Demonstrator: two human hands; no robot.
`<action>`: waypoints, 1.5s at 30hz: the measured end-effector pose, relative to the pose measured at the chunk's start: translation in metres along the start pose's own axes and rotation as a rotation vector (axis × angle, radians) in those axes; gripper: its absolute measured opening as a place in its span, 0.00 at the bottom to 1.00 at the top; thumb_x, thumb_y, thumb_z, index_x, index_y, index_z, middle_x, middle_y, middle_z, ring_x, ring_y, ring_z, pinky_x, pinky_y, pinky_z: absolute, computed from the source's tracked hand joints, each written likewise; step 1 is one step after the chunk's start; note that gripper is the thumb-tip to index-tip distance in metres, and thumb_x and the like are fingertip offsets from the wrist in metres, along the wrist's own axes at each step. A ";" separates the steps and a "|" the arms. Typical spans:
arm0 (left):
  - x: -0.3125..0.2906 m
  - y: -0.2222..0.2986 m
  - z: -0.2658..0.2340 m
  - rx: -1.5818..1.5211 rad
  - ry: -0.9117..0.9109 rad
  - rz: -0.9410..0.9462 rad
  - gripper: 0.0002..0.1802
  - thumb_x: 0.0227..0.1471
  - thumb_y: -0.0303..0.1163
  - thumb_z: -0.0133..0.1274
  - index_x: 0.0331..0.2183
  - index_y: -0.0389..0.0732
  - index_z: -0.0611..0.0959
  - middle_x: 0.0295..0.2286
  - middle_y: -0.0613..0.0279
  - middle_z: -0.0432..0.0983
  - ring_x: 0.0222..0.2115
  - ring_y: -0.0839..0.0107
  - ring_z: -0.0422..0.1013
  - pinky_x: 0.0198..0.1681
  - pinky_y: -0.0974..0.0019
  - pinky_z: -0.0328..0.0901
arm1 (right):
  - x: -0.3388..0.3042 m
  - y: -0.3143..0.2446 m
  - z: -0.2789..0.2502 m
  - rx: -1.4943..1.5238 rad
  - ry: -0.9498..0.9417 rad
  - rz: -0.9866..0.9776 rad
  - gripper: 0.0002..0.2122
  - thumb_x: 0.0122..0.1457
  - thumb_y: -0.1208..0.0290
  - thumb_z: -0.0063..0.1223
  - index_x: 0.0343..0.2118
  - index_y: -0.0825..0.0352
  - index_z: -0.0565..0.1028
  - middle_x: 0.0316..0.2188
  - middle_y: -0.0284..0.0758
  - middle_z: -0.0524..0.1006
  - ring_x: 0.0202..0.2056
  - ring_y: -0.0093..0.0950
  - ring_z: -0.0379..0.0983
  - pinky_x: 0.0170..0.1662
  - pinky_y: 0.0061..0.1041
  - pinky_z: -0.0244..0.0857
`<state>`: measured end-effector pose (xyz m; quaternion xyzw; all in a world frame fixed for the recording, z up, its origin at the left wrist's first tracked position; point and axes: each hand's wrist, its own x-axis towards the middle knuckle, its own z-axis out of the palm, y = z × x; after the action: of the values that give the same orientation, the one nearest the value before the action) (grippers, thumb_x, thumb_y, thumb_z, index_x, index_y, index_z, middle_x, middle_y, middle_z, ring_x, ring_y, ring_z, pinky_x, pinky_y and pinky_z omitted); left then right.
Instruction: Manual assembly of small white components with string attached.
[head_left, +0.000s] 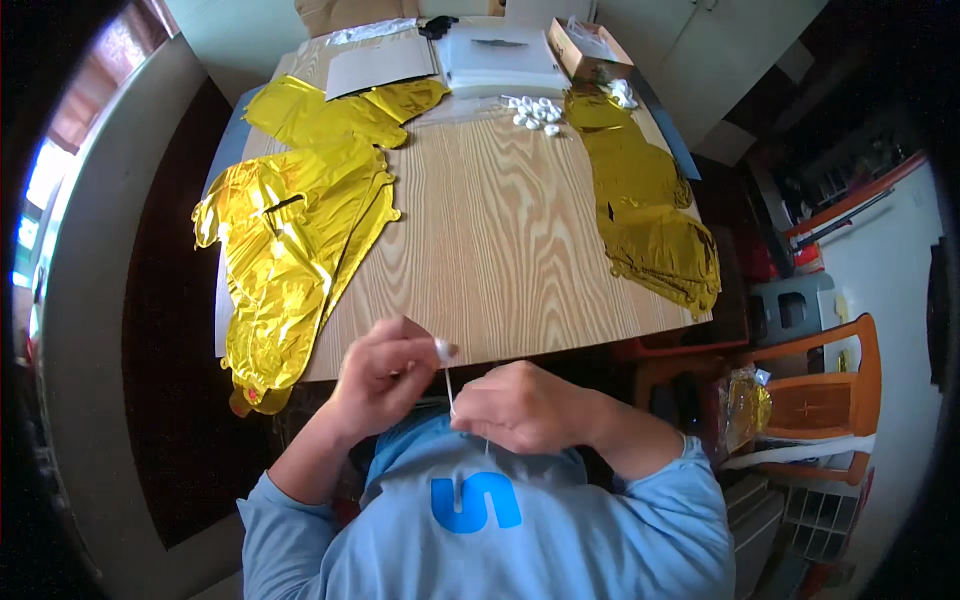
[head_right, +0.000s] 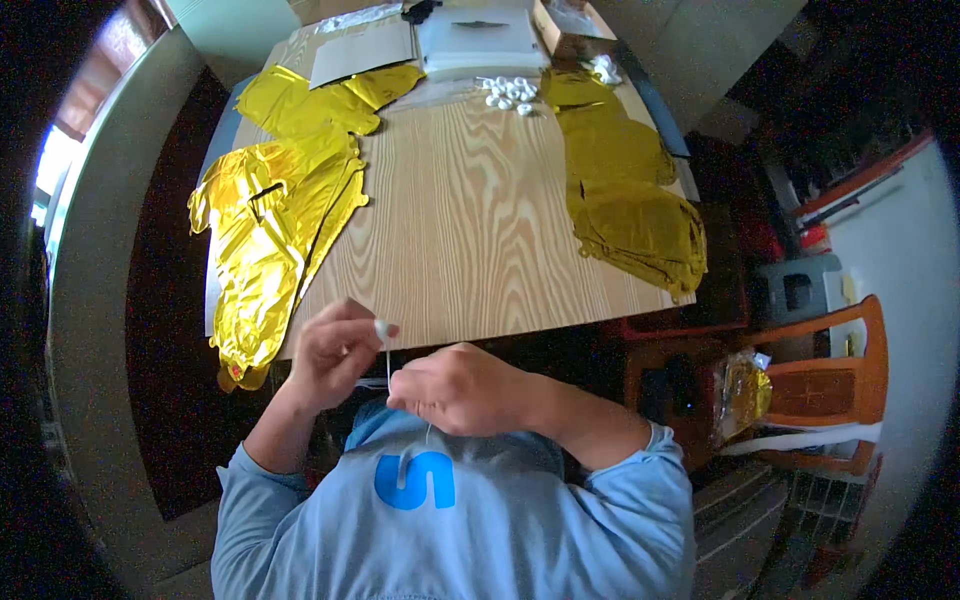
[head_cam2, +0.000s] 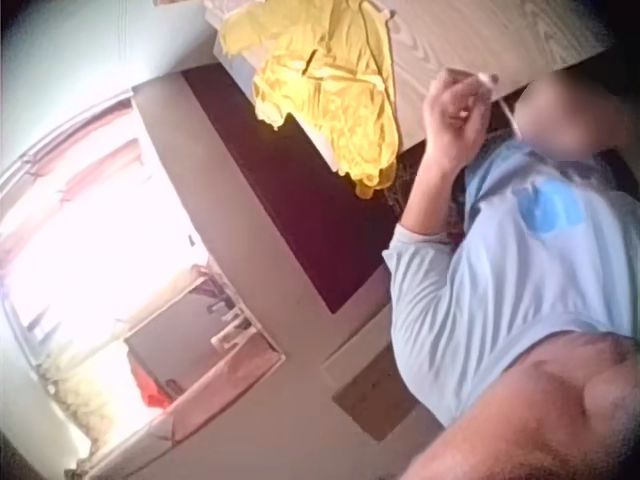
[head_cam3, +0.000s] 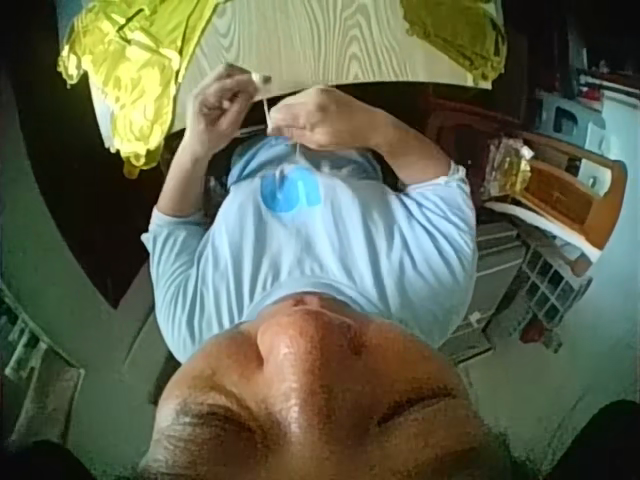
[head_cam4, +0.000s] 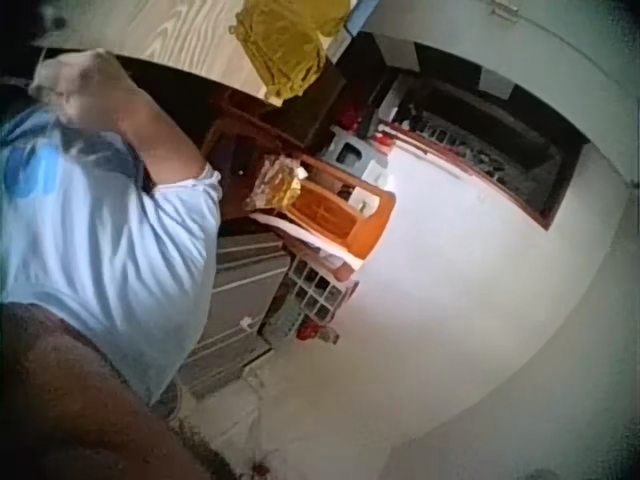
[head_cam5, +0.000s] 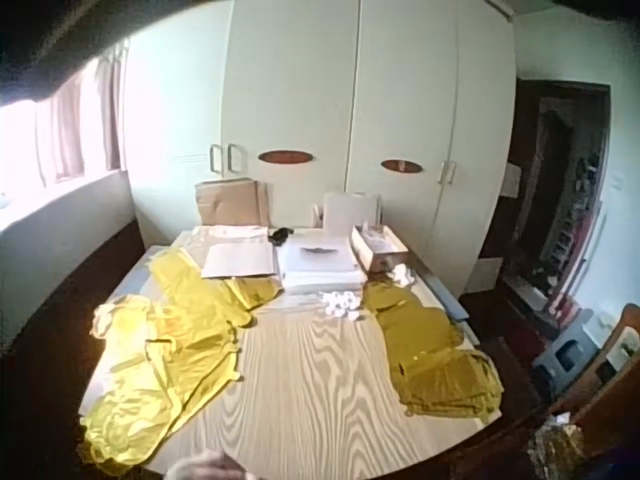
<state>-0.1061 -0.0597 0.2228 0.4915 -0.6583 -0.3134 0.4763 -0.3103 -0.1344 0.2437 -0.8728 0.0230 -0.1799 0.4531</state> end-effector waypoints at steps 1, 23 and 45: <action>0.000 -0.006 0.005 0.061 -0.052 0.134 0.08 0.49 0.20 0.52 0.33 0.35 0.83 0.26 0.58 0.73 0.26 0.69 0.70 0.29 0.70 0.63 | 0.006 -0.002 -0.009 -0.022 0.072 0.033 0.06 0.58 0.69 0.49 0.28 0.65 0.72 0.23 0.40 0.73 0.26 0.38 0.74 0.30 0.32 0.68; 0.003 -0.002 0.006 -0.098 0.115 -0.028 0.07 0.52 0.23 0.54 0.35 0.37 0.84 0.27 0.64 0.74 0.30 0.74 0.68 0.34 0.70 0.61 | 0.009 0.011 0.007 -0.016 0.156 0.035 0.04 0.56 0.74 0.52 0.26 0.66 0.71 0.20 0.39 0.71 0.23 0.39 0.72 0.26 0.32 0.65; -0.008 -0.006 0.027 -0.379 -0.005 -0.278 0.07 0.55 0.24 0.53 0.35 0.34 0.82 0.30 0.66 0.72 0.32 0.78 0.67 0.35 0.75 0.61 | 0.016 0.016 -0.023 -0.420 0.234 0.021 0.09 0.55 0.70 0.55 0.22 0.66 0.70 0.18 0.38 0.69 0.22 0.37 0.70 0.25 0.31 0.63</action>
<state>-0.1293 -0.0554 0.2058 0.4784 -0.5149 -0.4951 0.5108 -0.3012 -0.1653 0.2473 -0.9207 0.1215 -0.2666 0.2579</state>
